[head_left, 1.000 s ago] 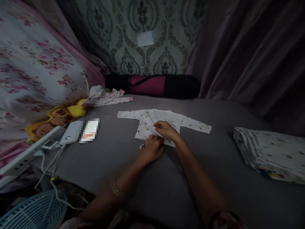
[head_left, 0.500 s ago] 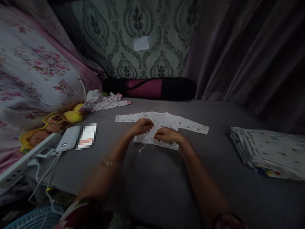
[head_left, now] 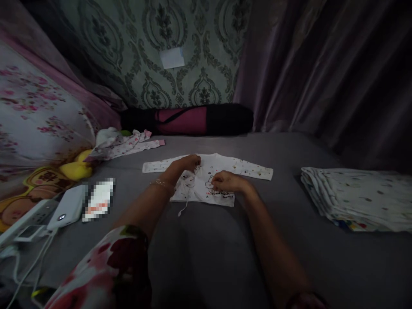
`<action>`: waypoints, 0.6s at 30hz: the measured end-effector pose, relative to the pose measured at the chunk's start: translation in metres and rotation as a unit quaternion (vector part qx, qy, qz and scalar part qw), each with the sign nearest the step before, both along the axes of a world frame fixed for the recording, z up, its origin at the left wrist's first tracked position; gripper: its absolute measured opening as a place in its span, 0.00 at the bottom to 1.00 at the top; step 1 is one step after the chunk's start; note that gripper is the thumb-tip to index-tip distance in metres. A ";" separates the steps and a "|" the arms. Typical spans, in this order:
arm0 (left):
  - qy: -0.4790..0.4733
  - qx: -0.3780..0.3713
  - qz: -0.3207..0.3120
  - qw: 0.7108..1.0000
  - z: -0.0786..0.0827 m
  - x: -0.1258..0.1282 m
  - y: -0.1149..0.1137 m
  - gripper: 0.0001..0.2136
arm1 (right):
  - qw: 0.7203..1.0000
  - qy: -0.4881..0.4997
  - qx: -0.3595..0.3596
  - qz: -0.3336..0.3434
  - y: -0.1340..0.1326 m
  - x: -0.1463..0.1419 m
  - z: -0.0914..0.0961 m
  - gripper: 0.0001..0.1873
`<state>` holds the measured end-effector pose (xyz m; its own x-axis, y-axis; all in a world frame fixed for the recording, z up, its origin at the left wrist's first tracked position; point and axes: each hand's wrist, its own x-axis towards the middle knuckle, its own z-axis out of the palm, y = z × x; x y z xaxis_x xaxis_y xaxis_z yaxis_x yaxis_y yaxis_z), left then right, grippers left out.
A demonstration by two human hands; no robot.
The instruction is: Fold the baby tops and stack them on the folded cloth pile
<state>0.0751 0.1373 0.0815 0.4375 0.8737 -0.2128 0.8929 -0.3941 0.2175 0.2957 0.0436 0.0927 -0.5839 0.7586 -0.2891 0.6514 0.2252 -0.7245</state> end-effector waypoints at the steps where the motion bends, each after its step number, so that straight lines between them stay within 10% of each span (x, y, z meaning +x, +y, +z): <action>1: 0.001 0.001 0.001 1.000 0.001 0.000 0.002 0.16 | 1.000 0.000 -0.002 -0.004 0.001 0.002 0.000 0.09; 10: -0.104 0.151 0.078 0.980 -0.028 0.015 -0.024 0.15 | 0.999 -0.048 0.022 -0.012 0.003 0.005 0.001 0.11; 18: -0.167 0.056 0.288 0.941 -0.018 0.016 -0.031 0.10 | 0.996 -0.076 0.043 -0.009 -0.002 0.004 0.004 0.11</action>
